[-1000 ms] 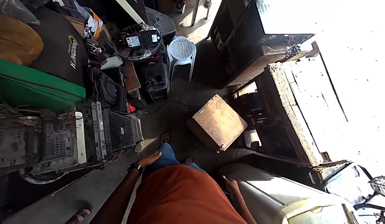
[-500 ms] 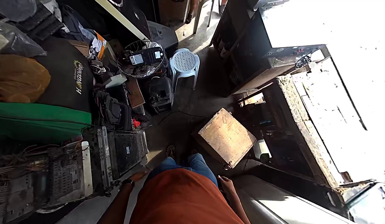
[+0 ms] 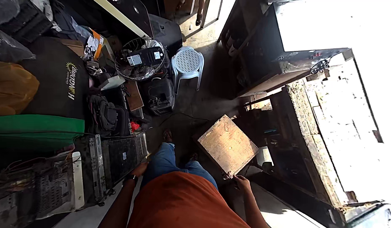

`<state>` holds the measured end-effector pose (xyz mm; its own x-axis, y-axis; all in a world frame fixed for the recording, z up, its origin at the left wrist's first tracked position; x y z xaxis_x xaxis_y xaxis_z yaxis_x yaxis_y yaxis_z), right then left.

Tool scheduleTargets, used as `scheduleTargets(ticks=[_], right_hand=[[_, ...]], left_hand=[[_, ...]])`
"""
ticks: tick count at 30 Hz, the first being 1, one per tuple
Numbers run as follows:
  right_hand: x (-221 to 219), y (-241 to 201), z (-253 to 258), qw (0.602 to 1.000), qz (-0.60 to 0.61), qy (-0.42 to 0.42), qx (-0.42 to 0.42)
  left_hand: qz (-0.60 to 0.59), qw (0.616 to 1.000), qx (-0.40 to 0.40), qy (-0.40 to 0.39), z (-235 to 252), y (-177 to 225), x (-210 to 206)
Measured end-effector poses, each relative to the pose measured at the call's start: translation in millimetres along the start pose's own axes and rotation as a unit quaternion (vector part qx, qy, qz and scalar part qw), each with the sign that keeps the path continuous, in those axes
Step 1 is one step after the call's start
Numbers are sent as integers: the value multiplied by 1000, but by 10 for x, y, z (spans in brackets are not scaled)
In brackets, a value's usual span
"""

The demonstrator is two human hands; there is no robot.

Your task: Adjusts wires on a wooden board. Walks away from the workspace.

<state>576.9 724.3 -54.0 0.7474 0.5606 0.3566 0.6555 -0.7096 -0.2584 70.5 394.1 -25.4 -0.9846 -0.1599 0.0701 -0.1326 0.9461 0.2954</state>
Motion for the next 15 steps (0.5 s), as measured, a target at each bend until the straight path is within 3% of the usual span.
scheduleTargets(ticks=[7,10,15], right_hand=[[-165,-676,-247,998,23,63,-4],[-500,-1081,-248,999,-23,24,-6],[-1089,-2037,-125,994,-101,-37,15]], left_hand=[[2,997,67,-48,445,7,535],[-86,995,47,-29,733,35,951],[-170,985,-1,26,755,203,1551]])
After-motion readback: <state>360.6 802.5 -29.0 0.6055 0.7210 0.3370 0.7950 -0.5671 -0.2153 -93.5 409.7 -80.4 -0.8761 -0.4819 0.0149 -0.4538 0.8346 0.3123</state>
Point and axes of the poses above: each hand's wrist, its own z-axis towards the middle knuckle, its own x-axis out of the back of the hand, y = z × x, the point moved 7 cm from there along z, towards the middle knuckle, and after that the axes turned 8 degrees about -y, right-handed, at the moved point
